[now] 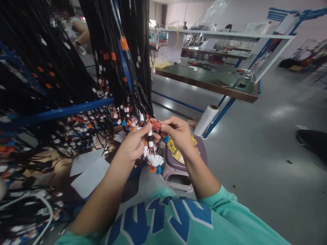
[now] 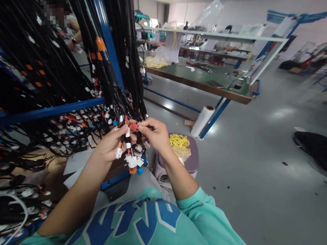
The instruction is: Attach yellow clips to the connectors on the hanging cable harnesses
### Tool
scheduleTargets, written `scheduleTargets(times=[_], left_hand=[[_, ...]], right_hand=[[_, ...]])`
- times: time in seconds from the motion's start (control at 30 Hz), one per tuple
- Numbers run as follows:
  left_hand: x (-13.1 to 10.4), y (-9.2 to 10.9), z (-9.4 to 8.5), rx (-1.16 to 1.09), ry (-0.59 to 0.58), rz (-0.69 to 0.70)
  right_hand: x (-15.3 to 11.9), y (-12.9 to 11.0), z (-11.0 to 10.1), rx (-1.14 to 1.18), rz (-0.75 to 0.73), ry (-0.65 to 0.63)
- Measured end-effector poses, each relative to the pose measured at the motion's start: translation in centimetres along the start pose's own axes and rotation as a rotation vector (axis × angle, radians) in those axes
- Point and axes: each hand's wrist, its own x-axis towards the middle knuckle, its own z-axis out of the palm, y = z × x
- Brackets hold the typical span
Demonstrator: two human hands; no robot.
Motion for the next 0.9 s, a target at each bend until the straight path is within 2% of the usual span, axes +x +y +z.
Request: scheduleTargets(times=[0.13, 0.2, 0.27, 0.37, 0.5, 0.57, 0.7, 0.77, 0.9], left_hand=[[-0.4, 0.3, -0.2, 0.012, 0.033, -0.006], [-0.4, 0.2, -0.5, 0.076, 0.022, 0.037], [-0.4, -0.1, -0.6, 0.161, -0.001, 0.110], [-0.5, -0.5, -0.5, 0.261, -0.015, 0.203], [-1.2, -0.2, -0.7, 0.286, -0.017, 0.302], [-1.7, 0.1, -1.0, 0.270, -0.057, 0.260], [-2.5, 0.7, -1.9, 0.151, -0.181, 0.062], [-2.6, 0.6, -2.3, 0.066, -0.216, 0.049], [-2.5, 0.2, -3.3, 0.006, -0.170, 0.039]], right_hand=[[0.6, -0.4, -1.4, -0.098, -0.043, 0.072], [0.7, -0.9, -1.3, -0.235, -0.121, 0.042], [0.9, -1.4, -0.7, -0.352, -0.236, -0.052], [1.6, -2.0, 0.7, -0.455, -0.374, -0.264], [3.1, -2.4, 1.5, -0.521, -0.425, -0.489], [3.6, -2.6, 1.3, -0.509, -0.419, -0.535], [4.0, -2.5, 0.7, -0.401, -0.381, -0.501], [4.0, -2.1, 0.5, -0.307, -0.354, -0.456], [4.0, -1.1, 0.5, -0.157, -0.228, -0.329]])
